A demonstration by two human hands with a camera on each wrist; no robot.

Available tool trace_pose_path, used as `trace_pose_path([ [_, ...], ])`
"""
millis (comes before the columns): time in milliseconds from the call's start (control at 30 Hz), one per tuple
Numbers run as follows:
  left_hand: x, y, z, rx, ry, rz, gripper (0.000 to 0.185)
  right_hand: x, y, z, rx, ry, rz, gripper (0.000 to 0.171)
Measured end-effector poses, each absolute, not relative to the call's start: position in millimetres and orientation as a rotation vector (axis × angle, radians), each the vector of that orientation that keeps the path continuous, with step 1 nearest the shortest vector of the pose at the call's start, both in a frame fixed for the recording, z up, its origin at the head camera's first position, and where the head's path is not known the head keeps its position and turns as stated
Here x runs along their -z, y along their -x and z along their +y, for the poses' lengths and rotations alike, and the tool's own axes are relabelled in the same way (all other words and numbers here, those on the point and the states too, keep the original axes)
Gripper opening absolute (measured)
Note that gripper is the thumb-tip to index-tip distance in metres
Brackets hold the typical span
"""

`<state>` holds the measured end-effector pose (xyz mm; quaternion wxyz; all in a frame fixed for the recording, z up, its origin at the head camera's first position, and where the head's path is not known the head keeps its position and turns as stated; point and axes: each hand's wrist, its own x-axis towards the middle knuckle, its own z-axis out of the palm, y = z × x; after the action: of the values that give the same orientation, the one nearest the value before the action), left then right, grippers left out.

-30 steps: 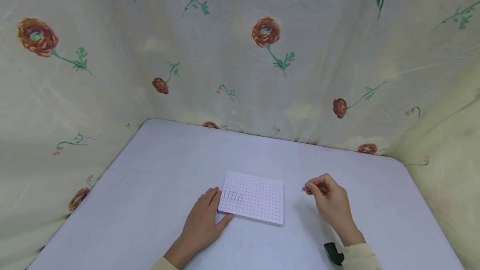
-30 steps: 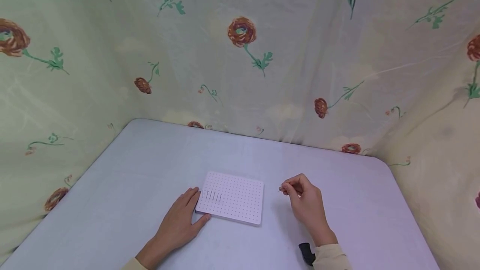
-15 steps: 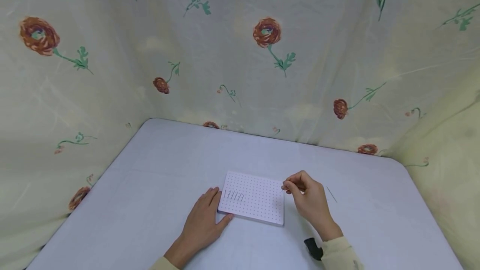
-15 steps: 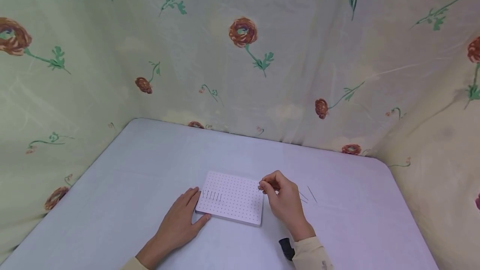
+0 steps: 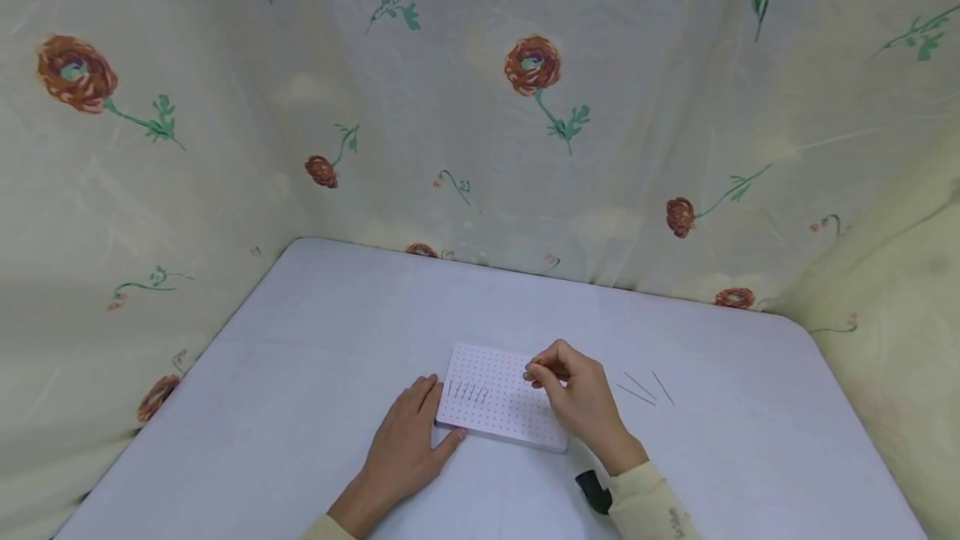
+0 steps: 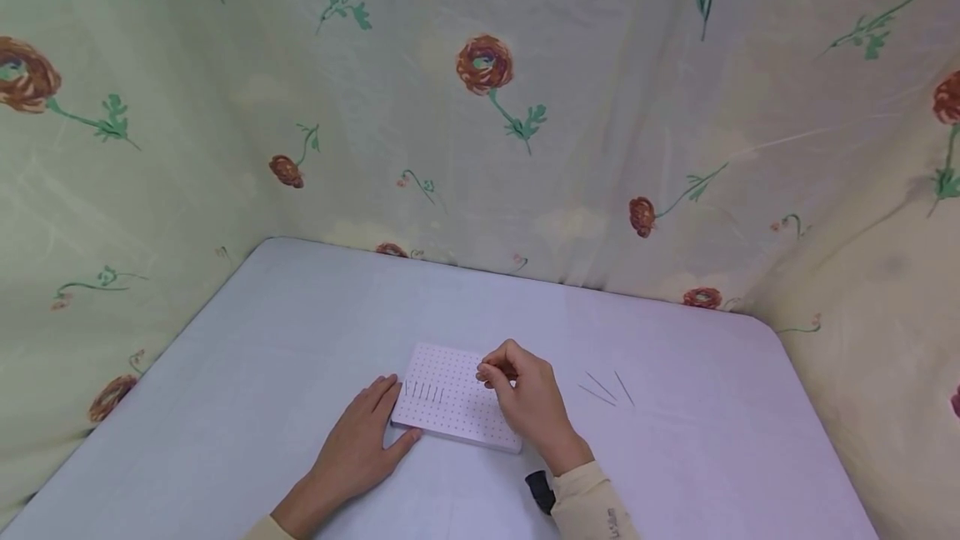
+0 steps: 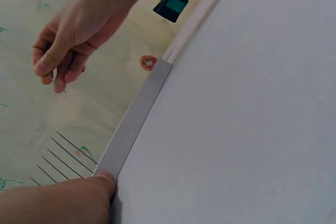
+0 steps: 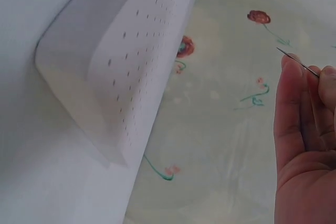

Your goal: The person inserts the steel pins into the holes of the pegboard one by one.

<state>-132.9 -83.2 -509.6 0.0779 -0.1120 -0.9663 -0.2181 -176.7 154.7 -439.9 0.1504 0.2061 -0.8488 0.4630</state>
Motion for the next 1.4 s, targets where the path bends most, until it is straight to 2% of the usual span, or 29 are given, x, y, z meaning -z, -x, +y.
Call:
trace_pose_path([
  [1400,511,135,-85,0.620,0.340,-2.916,0.076,463,178,123,-1.087,-0.719,-2.684,0.011],
])
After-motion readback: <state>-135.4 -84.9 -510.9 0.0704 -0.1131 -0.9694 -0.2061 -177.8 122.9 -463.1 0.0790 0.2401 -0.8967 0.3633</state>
